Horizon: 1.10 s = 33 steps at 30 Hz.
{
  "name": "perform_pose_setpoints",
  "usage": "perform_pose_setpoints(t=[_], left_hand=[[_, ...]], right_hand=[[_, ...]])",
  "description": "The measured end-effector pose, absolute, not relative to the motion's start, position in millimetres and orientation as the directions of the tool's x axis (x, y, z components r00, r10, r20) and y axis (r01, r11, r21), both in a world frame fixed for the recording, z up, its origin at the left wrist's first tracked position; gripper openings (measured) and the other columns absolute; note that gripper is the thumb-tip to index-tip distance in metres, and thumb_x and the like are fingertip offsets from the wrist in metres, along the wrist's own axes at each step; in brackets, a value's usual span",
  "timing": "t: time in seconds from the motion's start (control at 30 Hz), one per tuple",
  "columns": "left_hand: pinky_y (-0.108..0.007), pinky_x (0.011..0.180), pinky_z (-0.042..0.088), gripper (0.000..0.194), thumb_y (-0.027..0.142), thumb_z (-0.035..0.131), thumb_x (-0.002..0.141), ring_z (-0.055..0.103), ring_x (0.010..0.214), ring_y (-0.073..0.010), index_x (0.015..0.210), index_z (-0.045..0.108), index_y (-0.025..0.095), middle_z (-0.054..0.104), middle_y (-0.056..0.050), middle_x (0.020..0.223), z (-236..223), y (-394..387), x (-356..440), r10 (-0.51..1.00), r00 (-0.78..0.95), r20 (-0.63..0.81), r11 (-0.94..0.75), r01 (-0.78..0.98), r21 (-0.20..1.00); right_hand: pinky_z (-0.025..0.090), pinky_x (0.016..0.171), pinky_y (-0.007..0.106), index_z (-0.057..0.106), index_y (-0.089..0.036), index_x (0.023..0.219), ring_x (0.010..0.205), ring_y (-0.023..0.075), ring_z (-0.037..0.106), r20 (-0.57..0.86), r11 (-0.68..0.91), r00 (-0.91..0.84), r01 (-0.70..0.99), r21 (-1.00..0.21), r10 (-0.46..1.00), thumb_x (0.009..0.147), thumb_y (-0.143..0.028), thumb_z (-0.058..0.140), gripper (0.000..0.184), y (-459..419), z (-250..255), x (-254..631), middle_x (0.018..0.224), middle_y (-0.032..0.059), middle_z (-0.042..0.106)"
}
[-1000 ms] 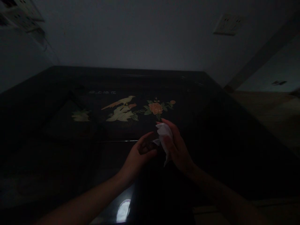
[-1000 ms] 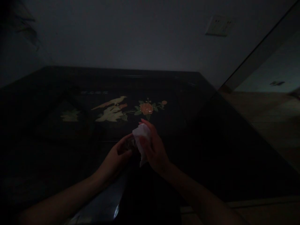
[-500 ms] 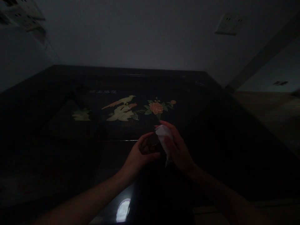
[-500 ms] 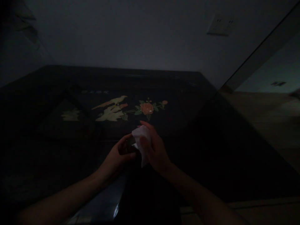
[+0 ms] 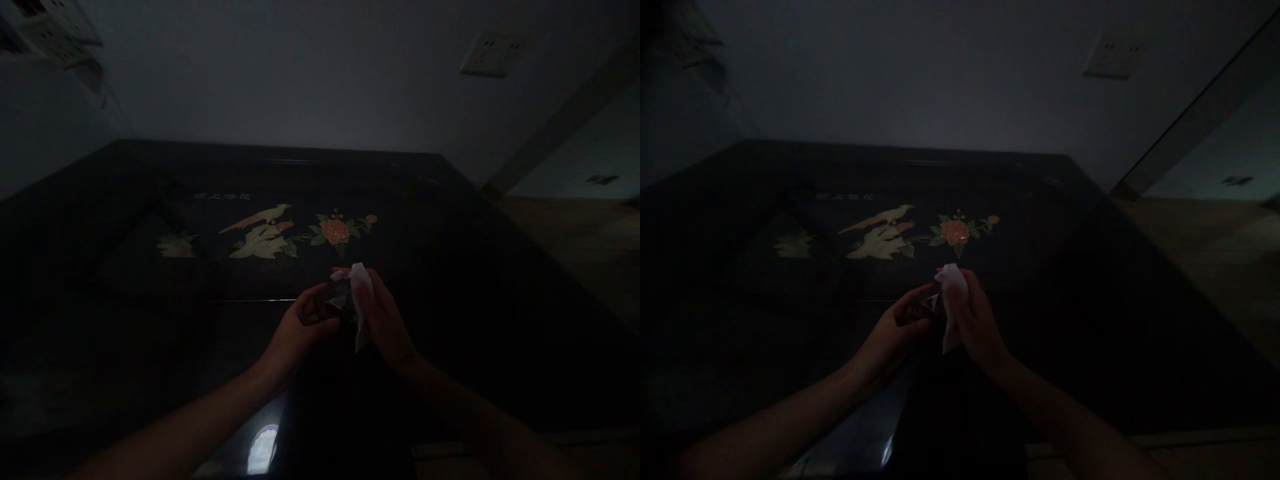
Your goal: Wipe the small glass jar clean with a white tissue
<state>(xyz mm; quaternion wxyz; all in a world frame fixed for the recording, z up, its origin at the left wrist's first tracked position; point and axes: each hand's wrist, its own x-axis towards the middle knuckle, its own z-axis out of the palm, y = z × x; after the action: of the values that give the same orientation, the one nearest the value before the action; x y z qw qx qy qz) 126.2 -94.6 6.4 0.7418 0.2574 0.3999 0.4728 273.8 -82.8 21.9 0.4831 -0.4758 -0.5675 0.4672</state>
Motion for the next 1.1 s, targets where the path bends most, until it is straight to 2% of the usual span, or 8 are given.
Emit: perform_pose_setpoints(t=[0.13, 0.27, 0.37, 0.47, 0.6, 0.77, 0.93, 1.1], left_hand=[[-0.032, 0.088, 0.048, 0.063, 0.015, 0.083, 0.056, 0.064, 0.099, -0.0217, 0.115, 0.06, 0.017, 0.07, -0.008, 0.107, 9.0, -95.4, 127.0, 0.913, 0.224, -0.341, 0.408, -0.496, 0.766], [-0.031, 0.087, 0.048, 0.059, 0.014, 0.083, 0.057, 0.064, 0.099, -0.0219, 0.111, 0.061, 0.017, 0.069, -0.008, 0.108, 9.1, -95.1, 128.3, 0.92, 0.21, -0.33, 0.391, -0.505, 0.769], [-0.033, 0.089, 0.047, 0.058, 0.017, 0.084, 0.056, 0.063, 0.103, -0.0234, 0.11, 0.062, 0.016, 0.068, -0.009, 0.112, 7.9, -94.8, 128.4, 0.923, 0.21, -0.323, 0.385, -0.514, 0.766], [-0.034, 0.091, 0.047, 0.062, 0.017, 0.085, 0.054, 0.063, 0.104, -0.0239, 0.11, 0.061, 0.017, 0.068, -0.009, 0.111, 7.8, -95.2, 127.4, 0.918, 0.225, -0.326, 0.396, -0.497, 0.772], [-0.037, 0.091, 0.048, 0.069, 0.011, 0.085, 0.05, 0.064, 0.102, -0.0249, 0.113, 0.059, 0.018, 0.07, -0.008, 0.104, 10.1, -95.8, 126.4, 0.9, 0.246, -0.36, 0.435, -0.461, 0.773], [-0.034, 0.088, 0.048, 0.063, 0.014, 0.085, 0.052, 0.065, 0.098, -0.0227, 0.111, 0.06, 0.018, 0.07, -0.007, 0.104, 12.7, -95.7, 126.9, 0.903, 0.22, -0.368, 0.429, -0.479, 0.766], [-0.035, 0.089, 0.048, 0.061, 0.018, 0.086, 0.052, 0.064, 0.099, -0.0233, 0.108, 0.062, 0.018, 0.07, -0.007, 0.104, 9.8, -94.7, 127.2, 0.917, 0.221, -0.331, 0.398, -0.494, 0.773], [-0.033, 0.084, 0.05, 0.058, 0.012, 0.085, 0.049, 0.063, 0.101, -0.0255, 0.101, 0.063, 0.019, 0.07, -0.006, 0.104, 5.8, -93.8, 127.3, 0.935, 0.179, -0.307, 0.355, -0.449, 0.82]], right_hand=[[0.036, 0.105, 0.041, 0.049, -0.024, 0.126, 0.125, 0.0229, 0.047, 0.353, 0.404, -0.218, 0.269, -0.874, 0.91, 0.096, -0.043, 0.037, 0.038, -88.7, 23.7, 277.6, 0.135, 0.0096, 0.051], [0.029, 0.111, 0.044, 0.043, -0.027, 0.134, 0.135, 0.0231, 0.037, 0.396, 0.483, -0.302, 0.315, -0.817, 0.867, 0.098, -0.036, 0.03, 0.04, -89.5, 25.1, 279.5, 0.146, 0.0075, 0.041], [0.03, 0.111, 0.044, 0.038, -0.026, 0.137, 0.133, 0.0225, 0.039, 0.345, 0.417, -0.259, 0.315, -0.853, 0.902, 0.097, -0.034, 0.034, 0.041, -88.6, 25.4, 278.2, 0.145, 0.0086, 0.042], [0.038, 0.106, 0.041, 0.037, -0.025, 0.135, 0.127, 0.022, 0.046, 0.281, 0.302, -0.121, 0.215, -0.929, 0.952, 0.094, -0.036, 0.043, 0.043, -86.2, 23.8, 276.8, 0.141, 0.0097, 0.045], [0.048, 0.091, 0.036, 0.04, -0.027, 0.128, 0.109, 0.0202, 0.057, 0.142, 0.141, 0.024, 0.026, -0.99, 0.99, 0.09, -0.041, 0.05, 0.042, -81.4, 21.1, 276.6, 0.129, 0.0081, 0.053], [0.053, 0.074, 0.032, 0.046, -0.026, 0.119, 0.089, 0.0183, 0.063, 0.047, 0.049, 0.036, -0.057, -0.997, 0.998, 0.09, -0.044, 0.05, 0.035, -81.7, 19.9, 274.2, 0.109, 0.0053, 0.063], [0.049, 0.089, 0.036, 0.053, -0.024, 0.116, 0.106, 0.0206, 0.059, 0.26, 0.268, -0.066, 0.218, -0.938, 0.963, 0.094, -0.038, 0.042, 0.028, -87.1, 19.7, 273.8, 0.116, 0.0076, 0.062], [0.037, 0.105, 0.046, 0.055, -0.025, 0.12, 0.124, 0.0244, 0.048, 0.487, 0.575, -0.305, 0.42, -0.702, 0.818, 0.094, -0.028, 0.042, 0.029, -88.2, 20.1, 278.6, 0.129, 0.0096, 0.054]])
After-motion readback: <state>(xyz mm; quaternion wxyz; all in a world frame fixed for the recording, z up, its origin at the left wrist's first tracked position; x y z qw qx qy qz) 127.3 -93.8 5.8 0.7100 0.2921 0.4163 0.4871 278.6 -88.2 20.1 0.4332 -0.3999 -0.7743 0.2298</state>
